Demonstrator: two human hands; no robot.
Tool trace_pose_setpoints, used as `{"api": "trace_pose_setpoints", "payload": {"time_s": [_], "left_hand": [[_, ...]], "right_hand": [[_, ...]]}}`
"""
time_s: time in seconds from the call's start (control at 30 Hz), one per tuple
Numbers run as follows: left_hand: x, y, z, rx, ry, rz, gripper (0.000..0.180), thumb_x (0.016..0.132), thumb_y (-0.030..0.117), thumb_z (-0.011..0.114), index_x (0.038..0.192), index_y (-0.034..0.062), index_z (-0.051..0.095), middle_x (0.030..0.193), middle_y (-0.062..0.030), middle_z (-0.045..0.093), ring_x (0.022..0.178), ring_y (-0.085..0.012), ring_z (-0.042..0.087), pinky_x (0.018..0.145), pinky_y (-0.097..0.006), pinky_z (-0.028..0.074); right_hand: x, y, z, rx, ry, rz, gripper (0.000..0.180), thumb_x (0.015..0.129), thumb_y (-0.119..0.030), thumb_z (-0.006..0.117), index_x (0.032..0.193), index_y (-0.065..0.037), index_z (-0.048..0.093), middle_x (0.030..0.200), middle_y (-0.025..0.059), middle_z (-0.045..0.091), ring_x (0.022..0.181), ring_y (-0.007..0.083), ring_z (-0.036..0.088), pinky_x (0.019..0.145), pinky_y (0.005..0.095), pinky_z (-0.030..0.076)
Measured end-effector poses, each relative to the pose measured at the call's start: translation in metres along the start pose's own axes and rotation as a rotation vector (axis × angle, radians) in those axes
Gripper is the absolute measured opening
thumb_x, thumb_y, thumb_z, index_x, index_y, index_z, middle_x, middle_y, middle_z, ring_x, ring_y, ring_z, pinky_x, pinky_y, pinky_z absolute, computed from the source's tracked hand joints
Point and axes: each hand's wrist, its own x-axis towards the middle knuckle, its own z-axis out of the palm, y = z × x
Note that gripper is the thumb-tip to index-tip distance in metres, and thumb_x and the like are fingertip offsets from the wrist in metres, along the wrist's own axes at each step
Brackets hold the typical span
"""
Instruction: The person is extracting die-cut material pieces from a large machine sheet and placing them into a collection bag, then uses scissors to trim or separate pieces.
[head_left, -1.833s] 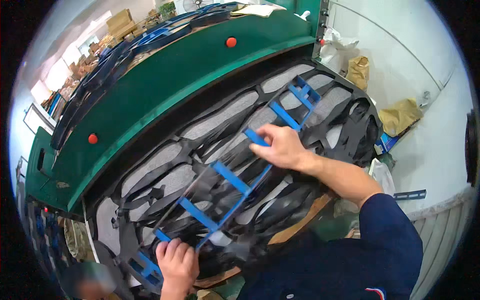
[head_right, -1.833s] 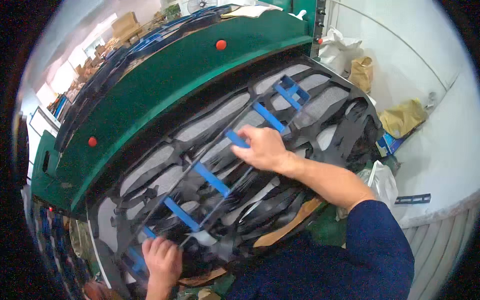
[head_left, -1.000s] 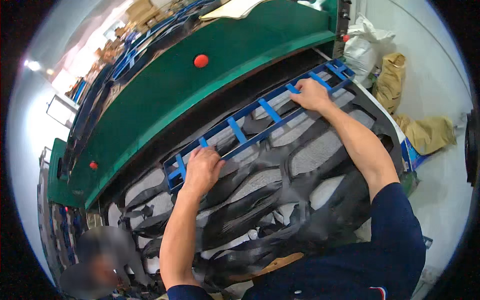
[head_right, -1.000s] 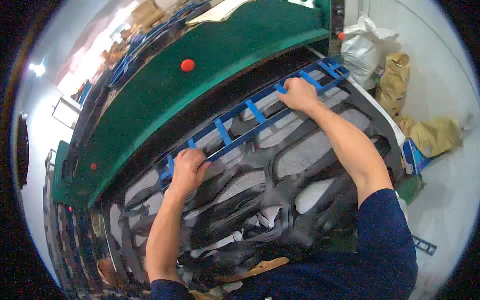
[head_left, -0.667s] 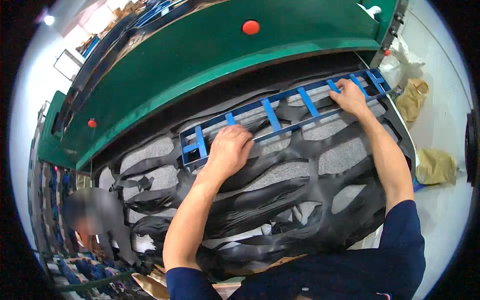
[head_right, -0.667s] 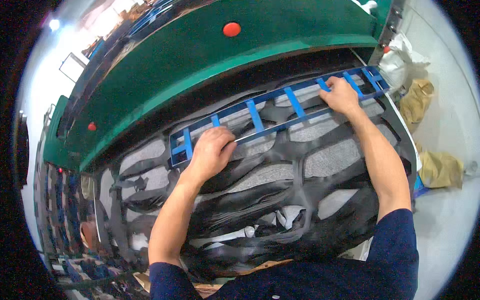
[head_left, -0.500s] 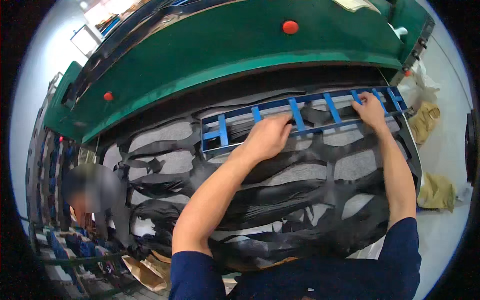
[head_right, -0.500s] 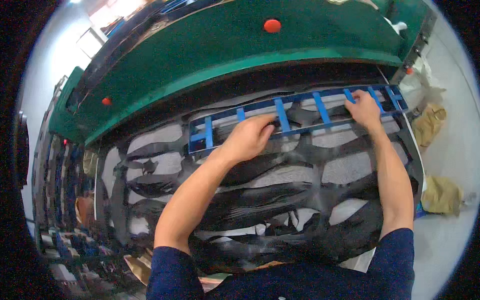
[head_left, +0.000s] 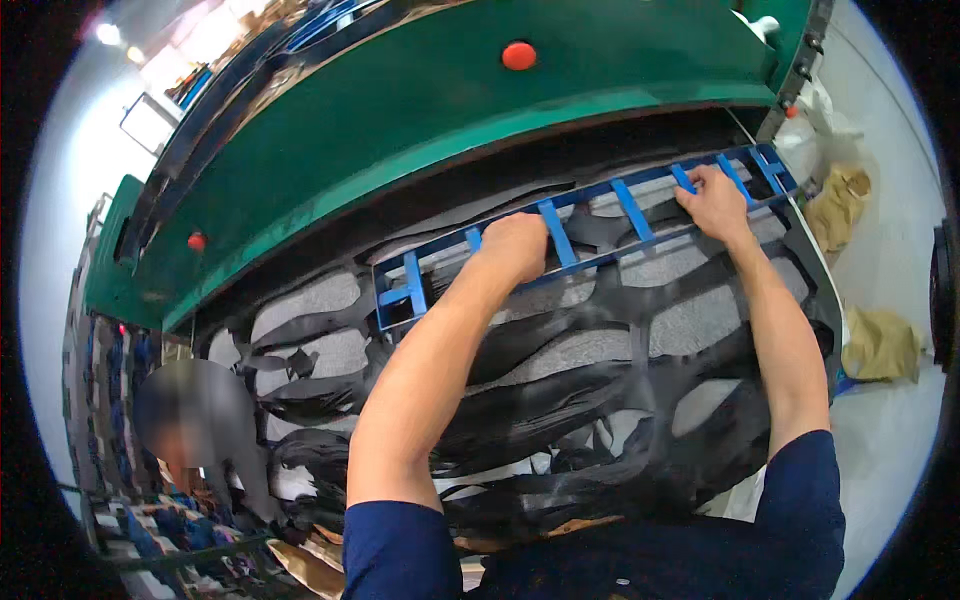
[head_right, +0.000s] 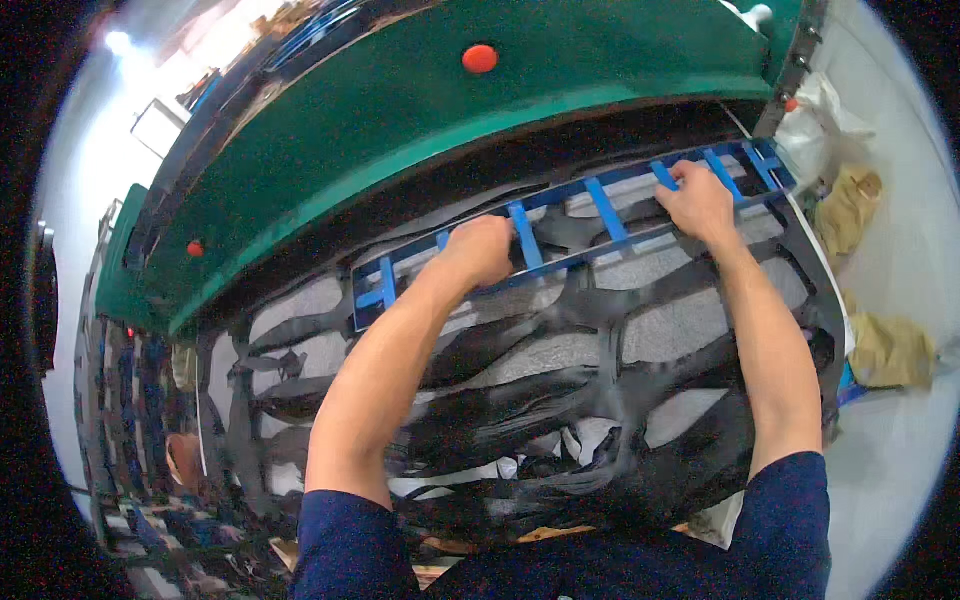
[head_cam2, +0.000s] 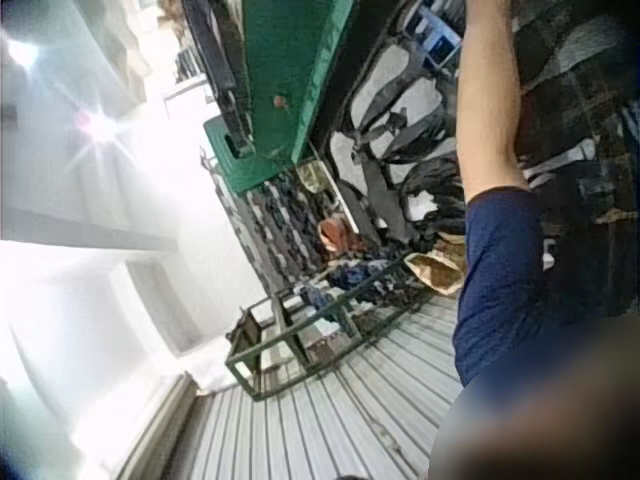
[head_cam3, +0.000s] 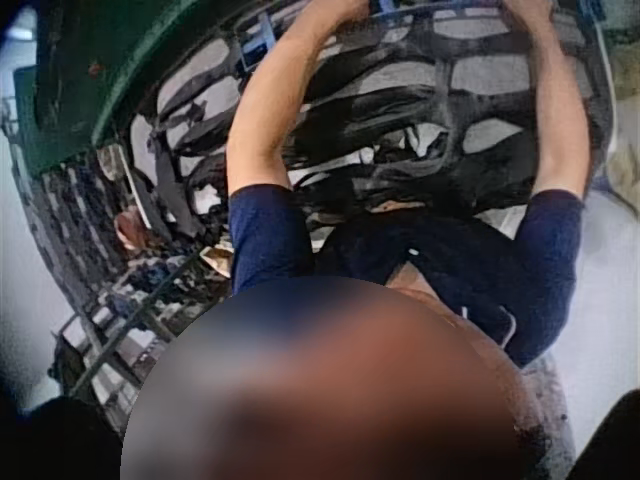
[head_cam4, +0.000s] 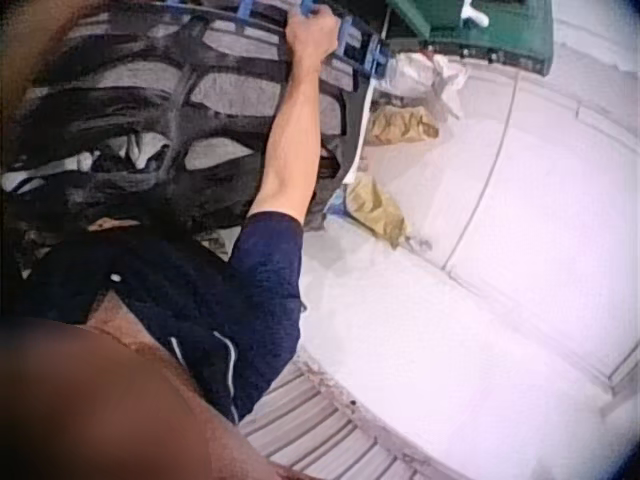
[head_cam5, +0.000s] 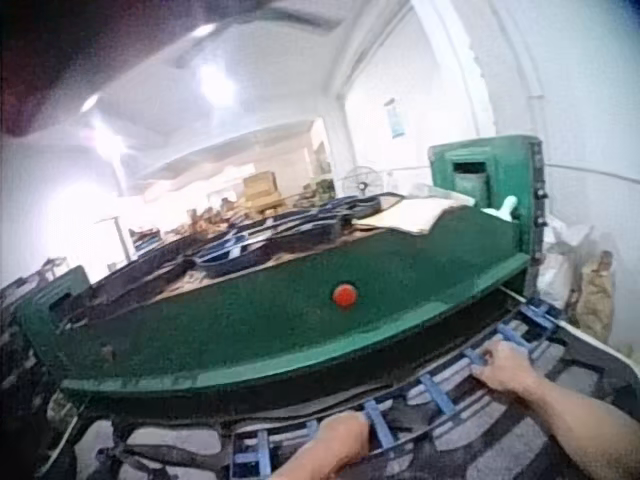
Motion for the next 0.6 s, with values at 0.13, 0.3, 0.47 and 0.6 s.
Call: {"api": "trace_pose_setpoints", "payload": {"time_s": [0.13, 0.3, 0.47, 0.6], "left_hand": [[0.004, 0.005, -0.003, -0.005, -0.029, -0.032, 0.029, 0.071, 0.020, 0.069, 0.090, -0.0025, 0.069, 0.095, -0.0251, 0.067, 0.093, -0.0385, 0.065, 0.083, -0.045, 0.051], [0.003, 0.004, 0.001, -0.042, 0.006, -0.063, 0.034, 0.068, 0.023, 0.072, 0.091, -0.0026, 0.068, 0.096, -0.0266, 0.066, 0.095, -0.0399, 0.064, 0.084, -0.045, 0.051], [0.006, -0.008, -0.011, -0.238, -0.070, -0.032, 0.041, 0.067, 0.020, 0.070, 0.099, -0.0043, 0.066, 0.101, -0.0257, 0.067, 0.096, -0.0375, 0.065, 0.085, -0.041, 0.051], [0.006, -0.007, -0.021, -0.347, -0.081, -0.040, 0.045, 0.064, 0.017, 0.072, 0.102, -0.0054, 0.067, 0.100, -0.0241, 0.068, 0.096, -0.0327, 0.066, 0.086, -0.037, 0.050]], "right_hand": [[0.000, 0.008, 0.003, 0.009, 0.100, -0.044, 0.032, 0.077, -0.033, 0.067, 0.097, -0.008, 0.068, 0.091, 0.0175, 0.069, 0.091, 0.0351, 0.066, 0.079, 0.0442, 0.051], [-0.003, 0.005, 0.000, 0.064, 0.098, -0.005, 0.031, 0.076, -0.032, 0.067, 0.095, -0.008, 0.069, 0.088, 0.0167, 0.069, 0.087, 0.0347, 0.066, 0.078, 0.0435, 0.052], [-0.004, 0.010, 0.000, 0.068, 0.089, -0.009, 0.030, 0.077, -0.032, 0.067, 0.094, -0.007, 0.068, 0.089, 0.0166, 0.069, 0.088, 0.0343, 0.066, 0.079, 0.0439, 0.051], [-0.005, 0.007, 0.001, 0.076, 0.087, -0.015, 0.031, 0.078, -0.032, 0.068, 0.095, -0.006, 0.068, 0.092, 0.0163, 0.070, 0.093, 0.0328, 0.066, 0.082, 0.0437, 0.050]]}}
